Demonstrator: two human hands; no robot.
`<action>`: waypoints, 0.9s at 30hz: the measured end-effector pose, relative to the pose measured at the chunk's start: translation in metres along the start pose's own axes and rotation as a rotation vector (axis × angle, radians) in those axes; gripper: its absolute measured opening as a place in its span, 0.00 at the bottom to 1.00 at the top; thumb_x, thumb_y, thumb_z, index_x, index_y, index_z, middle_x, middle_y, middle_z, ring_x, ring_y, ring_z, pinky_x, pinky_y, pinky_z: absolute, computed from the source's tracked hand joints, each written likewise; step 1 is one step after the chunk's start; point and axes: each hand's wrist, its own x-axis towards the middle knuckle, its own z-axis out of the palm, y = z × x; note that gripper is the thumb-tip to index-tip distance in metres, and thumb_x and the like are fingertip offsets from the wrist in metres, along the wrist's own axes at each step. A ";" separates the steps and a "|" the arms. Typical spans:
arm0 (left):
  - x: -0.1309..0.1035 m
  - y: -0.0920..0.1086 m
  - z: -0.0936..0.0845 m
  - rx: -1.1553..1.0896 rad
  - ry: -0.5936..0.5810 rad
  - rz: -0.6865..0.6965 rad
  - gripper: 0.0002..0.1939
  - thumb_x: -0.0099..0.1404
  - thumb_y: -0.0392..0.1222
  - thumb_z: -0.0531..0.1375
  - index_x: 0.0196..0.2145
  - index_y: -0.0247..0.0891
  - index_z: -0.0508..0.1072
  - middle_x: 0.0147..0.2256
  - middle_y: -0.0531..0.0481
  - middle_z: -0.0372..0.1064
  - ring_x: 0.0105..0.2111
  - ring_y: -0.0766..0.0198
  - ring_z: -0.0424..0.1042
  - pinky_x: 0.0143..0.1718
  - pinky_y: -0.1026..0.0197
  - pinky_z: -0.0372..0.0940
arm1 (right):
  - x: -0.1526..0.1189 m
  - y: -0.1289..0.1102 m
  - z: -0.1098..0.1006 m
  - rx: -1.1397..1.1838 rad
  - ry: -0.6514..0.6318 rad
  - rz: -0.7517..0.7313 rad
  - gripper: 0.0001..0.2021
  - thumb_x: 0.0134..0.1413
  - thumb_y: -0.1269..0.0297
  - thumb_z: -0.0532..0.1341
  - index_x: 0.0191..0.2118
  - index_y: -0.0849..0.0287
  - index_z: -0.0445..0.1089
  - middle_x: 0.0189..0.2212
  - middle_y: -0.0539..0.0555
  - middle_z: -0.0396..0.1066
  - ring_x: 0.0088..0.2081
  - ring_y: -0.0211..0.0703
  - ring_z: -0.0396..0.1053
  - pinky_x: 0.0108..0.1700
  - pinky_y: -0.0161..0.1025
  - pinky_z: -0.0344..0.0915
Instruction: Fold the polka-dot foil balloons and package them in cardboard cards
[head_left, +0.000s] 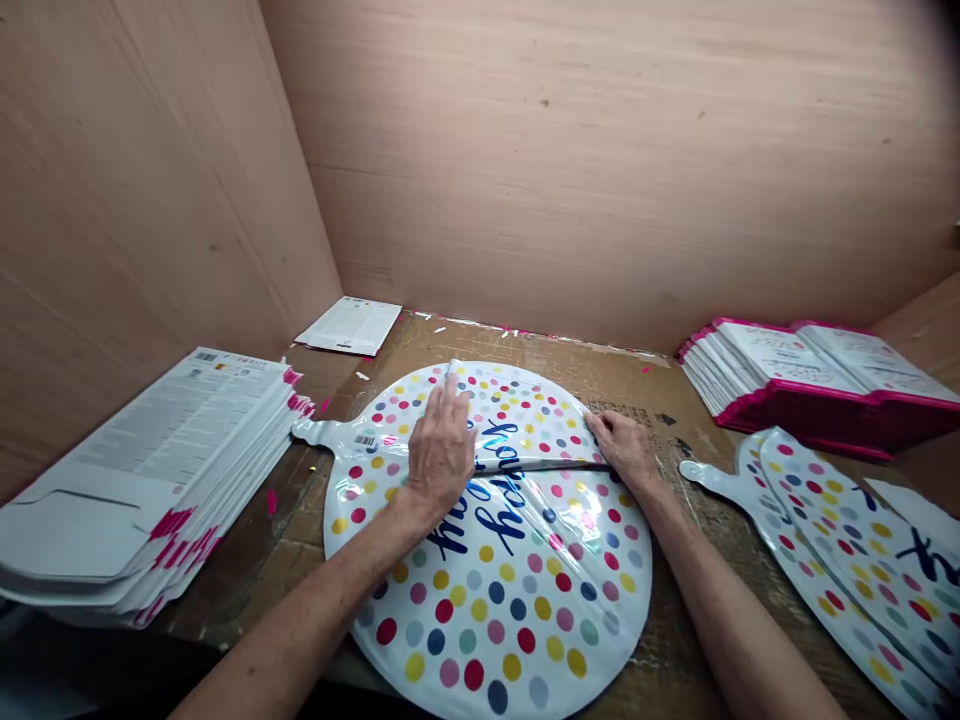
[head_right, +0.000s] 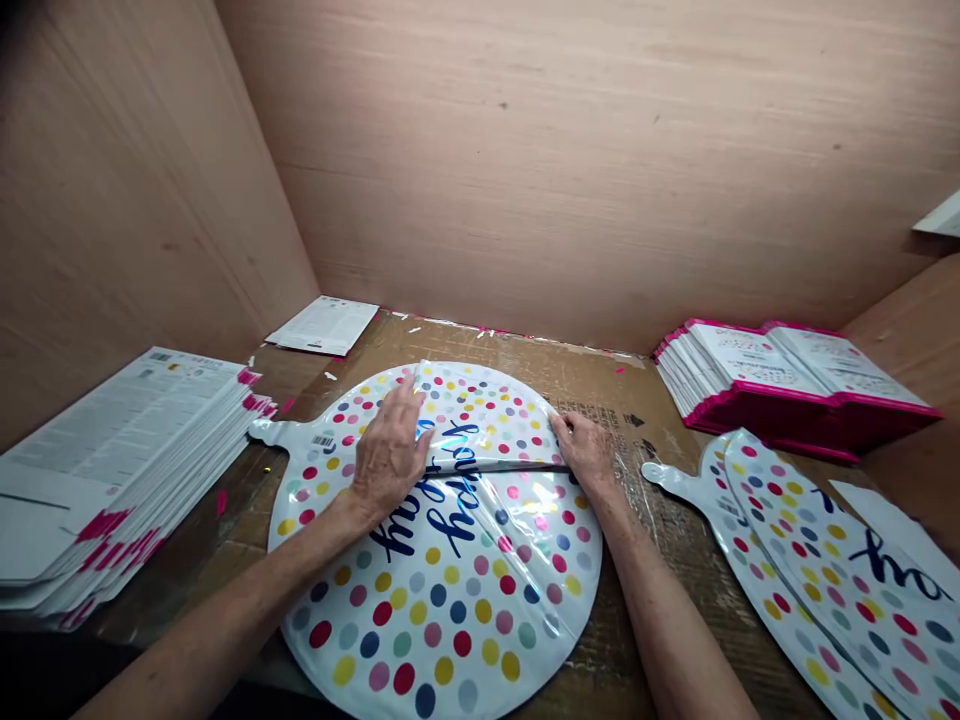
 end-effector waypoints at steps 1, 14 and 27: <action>0.006 -0.002 0.002 0.049 -0.053 0.087 0.25 0.69 0.43 0.52 0.61 0.33 0.61 0.66 0.39 0.52 0.67 0.48 0.47 0.63 0.47 0.54 | 0.000 0.001 0.000 -0.011 -0.004 0.009 0.20 0.58 0.49 0.52 0.30 0.58 0.74 0.29 0.58 0.75 0.33 0.49 0.70 0.34 0.39 0.59; 0.020 -0.034 0.035 0.080 -0.360 -0.001 0.39 0.70 0.62 0.36 0.67 0.33 0.52 0.69 0.43 0.41 0.68 0.42 0.37 0.66 0.36 0.35 | -0.030 -0.075 -0.019 -0.456 -0.349 -0.788 0.20 0.56 0.77 0.53 0.54 0.69 0.66 0.51 0.68 0.69 0.54 0.55 0.65 0.55 0.49 0.61; -0.013 -0.004 -0.012 -0.451 -0.170 -0.345 0.29 0.68 0.61 0.45 0.46 0.37 0.73 0.51 0.41 0.72 0.52 0.52 0.70 0.55 0.53 0.63 | -0.086 -0.105 -0.086 -0.534 -0.298 -0.139 0.12 0.52 0.82 0.55 0.36 0.65 0.75 0.31 0.67 0.74 0.36 0.59 0.74 0.37 0.47 0.65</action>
